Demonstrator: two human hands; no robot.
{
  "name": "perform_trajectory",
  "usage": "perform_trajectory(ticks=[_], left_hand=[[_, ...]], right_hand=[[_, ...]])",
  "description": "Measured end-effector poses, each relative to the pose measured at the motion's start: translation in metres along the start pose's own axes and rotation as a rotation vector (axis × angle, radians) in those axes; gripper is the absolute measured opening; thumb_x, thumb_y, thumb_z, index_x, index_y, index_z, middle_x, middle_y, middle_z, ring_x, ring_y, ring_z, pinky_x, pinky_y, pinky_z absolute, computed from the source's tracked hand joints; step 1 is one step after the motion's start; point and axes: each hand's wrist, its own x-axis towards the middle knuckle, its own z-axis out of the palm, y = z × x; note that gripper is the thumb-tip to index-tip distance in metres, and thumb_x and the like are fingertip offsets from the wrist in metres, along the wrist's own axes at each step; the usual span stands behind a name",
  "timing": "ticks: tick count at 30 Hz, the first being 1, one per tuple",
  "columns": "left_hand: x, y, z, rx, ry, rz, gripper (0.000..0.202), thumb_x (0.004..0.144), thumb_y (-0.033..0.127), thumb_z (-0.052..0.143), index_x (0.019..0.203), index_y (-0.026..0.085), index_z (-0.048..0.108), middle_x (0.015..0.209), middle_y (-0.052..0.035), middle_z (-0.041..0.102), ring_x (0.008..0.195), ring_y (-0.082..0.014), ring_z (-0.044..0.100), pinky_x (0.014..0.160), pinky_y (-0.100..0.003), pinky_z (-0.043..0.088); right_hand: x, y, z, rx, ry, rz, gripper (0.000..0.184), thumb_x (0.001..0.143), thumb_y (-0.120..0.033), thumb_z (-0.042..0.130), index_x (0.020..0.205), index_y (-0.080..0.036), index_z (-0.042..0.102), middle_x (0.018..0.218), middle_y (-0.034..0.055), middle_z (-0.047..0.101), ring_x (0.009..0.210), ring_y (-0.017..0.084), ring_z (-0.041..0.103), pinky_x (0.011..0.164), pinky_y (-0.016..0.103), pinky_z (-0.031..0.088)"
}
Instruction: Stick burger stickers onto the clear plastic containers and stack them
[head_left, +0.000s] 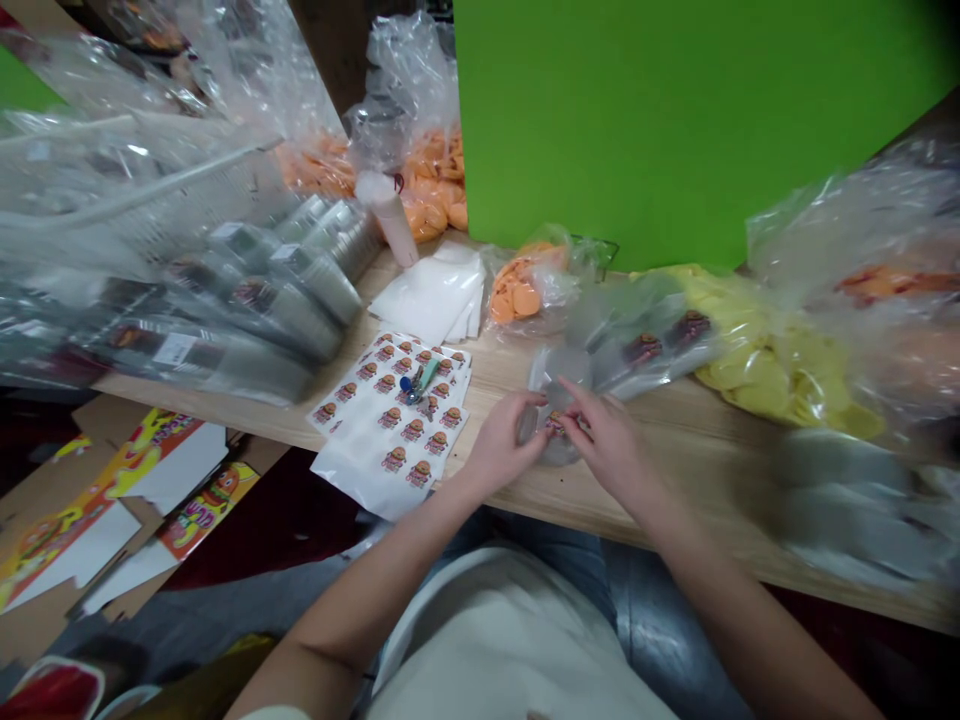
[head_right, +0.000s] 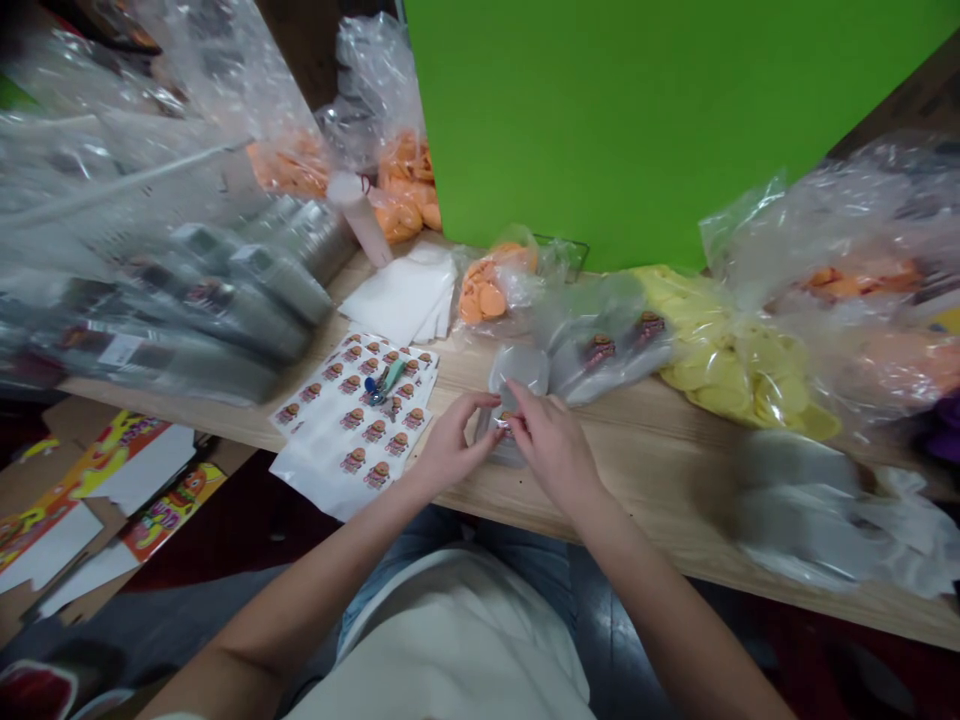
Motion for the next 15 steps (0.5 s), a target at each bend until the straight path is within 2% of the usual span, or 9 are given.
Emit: perform_trajectory(ticks=[2, 4, 5, 7, 10, 13, 14, 15], left_hand=[[0.000, 0.000, 0.002, -0.003, 0.010, -0.013, 0.031, 0.080, 0.026, 0.056, 0.110, 0.019, 0.051, 0.110, -0.0076, 0.059, 0.105, -0.0198, 0.053, 0.093, -0.035, 0.042], [-0.001, 0.000, 0.004, -0.008, 0.019, -0.031, 0.031, 0.080, 0.027, 0.056, 0.110, 0.019, 0.051, 0.110, -0.0078, 0.059, 0.104, -0.0205, 0.053, 0.092, -0.036, 0.042], [-0.001, 0.000, 0.004, -0.017, 0.023, -0.038, 0.031, 0.081, 0.028, 0.055, 0.110, 0.020, 0.052, 0.110, -0.0078, 0.059, 0.104, -0.0208, 0.053, 0.091, -0.037, 0.042], [-0.002, -0.001, 0.004, -0.062, 0.015, -0.036, 0.030, 0.083, 0.031, 0.053, 0.111, 0.020, 0.052, 0.112, -0.0081, 0.059, 0.107, -0.0210, 0.053, 0.093, -0.037, 0.042], [-0.005, 0.000, -0.004, -0.140, 0.078, -0.048, 0.032, 0.086, 0.033, 0.049, 0.116, 0.021, 0.051, 0.123, -0.0088, 0.053, 0.116, -0.0209, 0.047, 0.096, -0.038, 0.039], [-0.006, 0.007, -0.024, -0.214, 0.272, -0.237, 0.030, 0.085, 0.037, 0.051, 0.107, 0.019, 0.056, 0.115, -0.0094, 0.056, 0.107, -0.0200, 0.052, 0.089, -0.035, 0.042], [-0.006, 0.011, -0.031, -0.298, 0.274, -0.332, 0.029, 0.084, 0.039, 0.052, 0.103, 0.018, 0.057, 0.109, -0.0091, 0.059, 0.100, -0.0188, 0.055, 0.085, -0.033, 0.043], [-0.005, 0.017, -0.038, -0.429, 0.211, -0.425, 0.030, 0.082, 0.041, 0.054, 0.100, 0.017, 0.059, 0.103, -0.0086, 0.061, 0.093, -0.0174, 0.057, 0.081, -0.032, 0.044]], right_hand=[[-0.006, 0.000, 0.000, -0.122, 0.107, -0.040, 0.051, 0.087, -0.029, 0.046, 0.136, -0.022, 0.035, 0.106, 0.0103, 0.060, 0.100, 0.025, 0.054, 0.087, 0.044, 0.044], [-0.012, 0.003, 0.001, -0.192, 0.262, -0.041, 0.060, 0.085, -0.031, 0.049, 0.140, -0.021, 0.027, 0.123, 0.0146, 0.049, 0.114, 0.028, 0.046, 0.094, 0.046, 0.040], [-0.015, 0.005, 0.002, -0.201, 0.299, -0.053, 0.065, 0.084, -0.032, 0.051, 0.142, -0.021, 0.023, 0.129, 0.0155, 0.044, 0.119, 0.029, 0.042, 0.097, 0.046, 0.038], [-0.019, 0.010, 0.004, -0.174, 0.229, -0.123, 0.075, 0.081, -0.036, 0.056, 0.143, -0.020, 0.016, 0.134, 0.0150, 0.041, 0.124, 0.029, 0.037, 0.100, 0.047, 0.036], [-0.019, 0.013, 0.006, -0.102, 0.022, -0.198, 0.074, 0.081, -0.038, 0.056, 0.142, -0.024, 0.017, 0.132, 0.0117, 0.045, 0.123, 0.029, 0.039, 0.098, 0.050, 0.037], [-0.015, 0.011, 0.001, 0.046, 0.043, -0.140, 0.070, 0.081, -0.035, 0.057, 0.140, -0.026, 0.021, 0.127, 0.0098, 0.051, 0.118, 0.026, 0.046, 0.098, 0.049, 0.038], [-0.014, 0.009, -0.002, 0.110, 0.068, -0.120, 0.071, 0.080, -0.034, 0.058, 0.140, -0.026, 0.021, 0.128, 0.0097, 0.051, 0.118, 0.025, 0.046, 0.099, 0.048, 0.037], [-0.013, 0.007, -0.006, 0.172, 0.087, -0.109, 0.073, 0.080, -0.033, 0.059, 0.140, -0.026, 0.019, 0.129, 0.0097, 0.050, 0.119, 0.024, 0.046, 0.100, 0.048, 0.036]])
